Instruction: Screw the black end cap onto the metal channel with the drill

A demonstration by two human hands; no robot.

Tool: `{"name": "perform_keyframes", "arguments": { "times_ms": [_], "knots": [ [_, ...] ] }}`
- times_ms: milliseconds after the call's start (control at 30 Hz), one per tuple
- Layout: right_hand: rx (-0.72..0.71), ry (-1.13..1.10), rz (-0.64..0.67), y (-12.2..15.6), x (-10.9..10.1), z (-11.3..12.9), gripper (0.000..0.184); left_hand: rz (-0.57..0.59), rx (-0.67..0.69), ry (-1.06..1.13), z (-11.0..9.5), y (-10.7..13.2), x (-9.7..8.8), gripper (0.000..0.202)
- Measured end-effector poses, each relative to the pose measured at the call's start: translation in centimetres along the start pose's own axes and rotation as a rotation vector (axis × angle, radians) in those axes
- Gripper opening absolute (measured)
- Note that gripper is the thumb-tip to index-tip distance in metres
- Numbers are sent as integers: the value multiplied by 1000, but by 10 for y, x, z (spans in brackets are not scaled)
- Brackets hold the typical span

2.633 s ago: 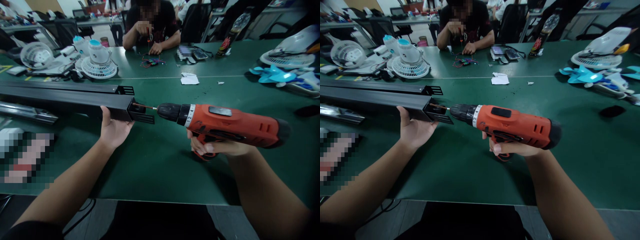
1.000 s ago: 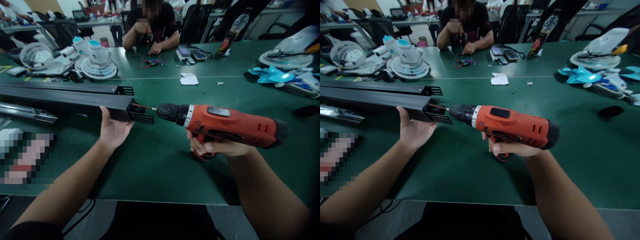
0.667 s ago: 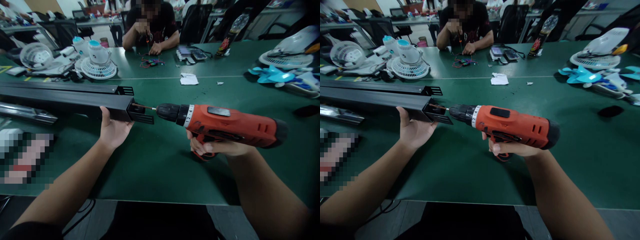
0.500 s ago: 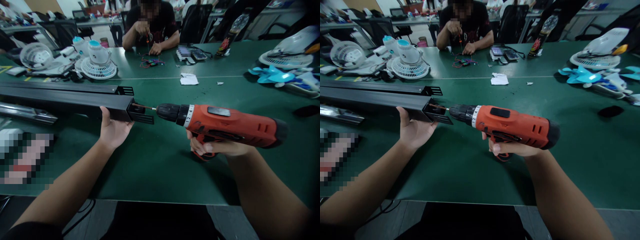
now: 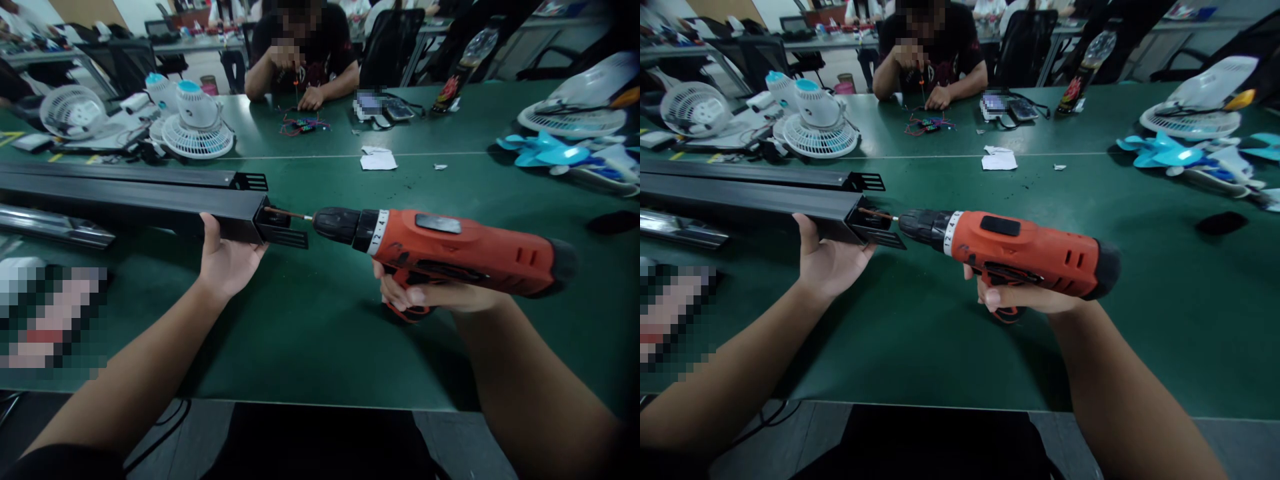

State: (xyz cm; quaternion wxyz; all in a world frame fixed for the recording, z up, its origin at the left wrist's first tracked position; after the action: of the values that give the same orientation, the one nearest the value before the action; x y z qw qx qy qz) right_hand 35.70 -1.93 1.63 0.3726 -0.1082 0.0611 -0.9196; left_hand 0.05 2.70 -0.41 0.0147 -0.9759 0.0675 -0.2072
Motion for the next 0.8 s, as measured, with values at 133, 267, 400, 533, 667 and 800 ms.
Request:
{"name": "perform_keyframes", "arguments": {
  "times_ms": [133,267,400,533,667,800],
  "knots": [
    [11,4,6,0,0,0,39,4,3,-6,0,0,0,91],
    [14,8,7,0,-1,-1,40,14,-3,-3,1,-1,-2,91],
    [13,11,7,0,-1,-1,39,-4,-7,1,1,-2,-2,93],
    [2,17,5,0,-1,-1,40,-5,-5,2,1,-1,-2,92],
    [1,22,10,0,0,0,38,25,-10,10,1,-2,-3,89],
    [-3,16,1,-1,1,0,39,34,8,-3,2,-2,-5,88]
  ]
}}
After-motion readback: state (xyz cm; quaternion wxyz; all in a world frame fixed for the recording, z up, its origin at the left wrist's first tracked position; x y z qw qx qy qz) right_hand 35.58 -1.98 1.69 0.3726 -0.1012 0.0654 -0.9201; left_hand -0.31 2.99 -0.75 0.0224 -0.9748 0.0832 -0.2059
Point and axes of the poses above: each hand's wrist, its own y-axis away from the middle knuckle, its own x-axis out of the palm, z = x × y, the point moved 3 cm from there along -y, towards the middle knuckle, and after that the axes turned 10 degrees about -y, right-handed, at the moved point
